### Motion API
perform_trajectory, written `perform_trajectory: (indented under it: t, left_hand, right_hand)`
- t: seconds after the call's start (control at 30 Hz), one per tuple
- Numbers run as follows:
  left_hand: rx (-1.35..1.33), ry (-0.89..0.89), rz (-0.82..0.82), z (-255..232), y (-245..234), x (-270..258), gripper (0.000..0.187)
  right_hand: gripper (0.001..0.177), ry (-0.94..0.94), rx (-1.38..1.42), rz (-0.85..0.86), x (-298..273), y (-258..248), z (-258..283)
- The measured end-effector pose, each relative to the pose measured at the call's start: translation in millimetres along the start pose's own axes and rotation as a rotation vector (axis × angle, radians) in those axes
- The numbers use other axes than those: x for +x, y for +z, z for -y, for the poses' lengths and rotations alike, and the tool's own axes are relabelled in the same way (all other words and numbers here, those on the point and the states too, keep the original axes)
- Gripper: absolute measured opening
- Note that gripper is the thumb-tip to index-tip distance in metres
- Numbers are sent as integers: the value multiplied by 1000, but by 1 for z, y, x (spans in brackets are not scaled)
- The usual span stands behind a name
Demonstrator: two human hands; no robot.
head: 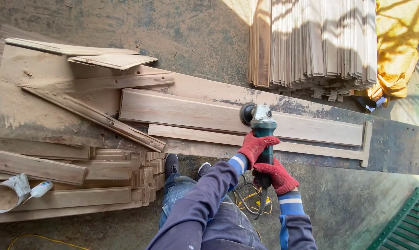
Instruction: The person is using a handheld angle grinder with a sanding disc to smooth long wooden planks on a workbench.
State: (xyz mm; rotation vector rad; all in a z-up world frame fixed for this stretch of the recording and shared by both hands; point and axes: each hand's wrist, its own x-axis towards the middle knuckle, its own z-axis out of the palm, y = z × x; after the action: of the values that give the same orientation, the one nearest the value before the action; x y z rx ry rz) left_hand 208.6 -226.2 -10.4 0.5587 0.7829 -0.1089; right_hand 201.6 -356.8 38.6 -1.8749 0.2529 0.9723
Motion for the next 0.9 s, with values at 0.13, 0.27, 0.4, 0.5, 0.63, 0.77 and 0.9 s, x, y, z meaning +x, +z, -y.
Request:
perform_trajectory:
  t: [0.13,0.27,0.4,0.5,0.63,0.77,0.9]
  left_hand:
    - [53,6,-25,8,-10,13,73]
    - [-42,8,-55,-13,-54,10,66]
    - [-126,-16,-158,-27,-93,13,58]
    - [-98,-42,-278,-36,-109,3,63]
    - [-139,-16,-271,-52,-83,-24,61]
    - [-11,-59,-169,-11,-44,14,56]
    - [147,-39,-21,11,8,9,61]
  right_hand:
    - [41,42,32,30,9,5,-9]
    - [43,89,40,85,0,49,16]
    - [52,12,-63,186,17,81,15]
    - [60,-29,-122,211,24,97,11]
    - [62,-19,-116,164,23,91,6]
    - [60,15,-21,55,15,49,-9]
    - [51,44,196,-141,0,16,-24]
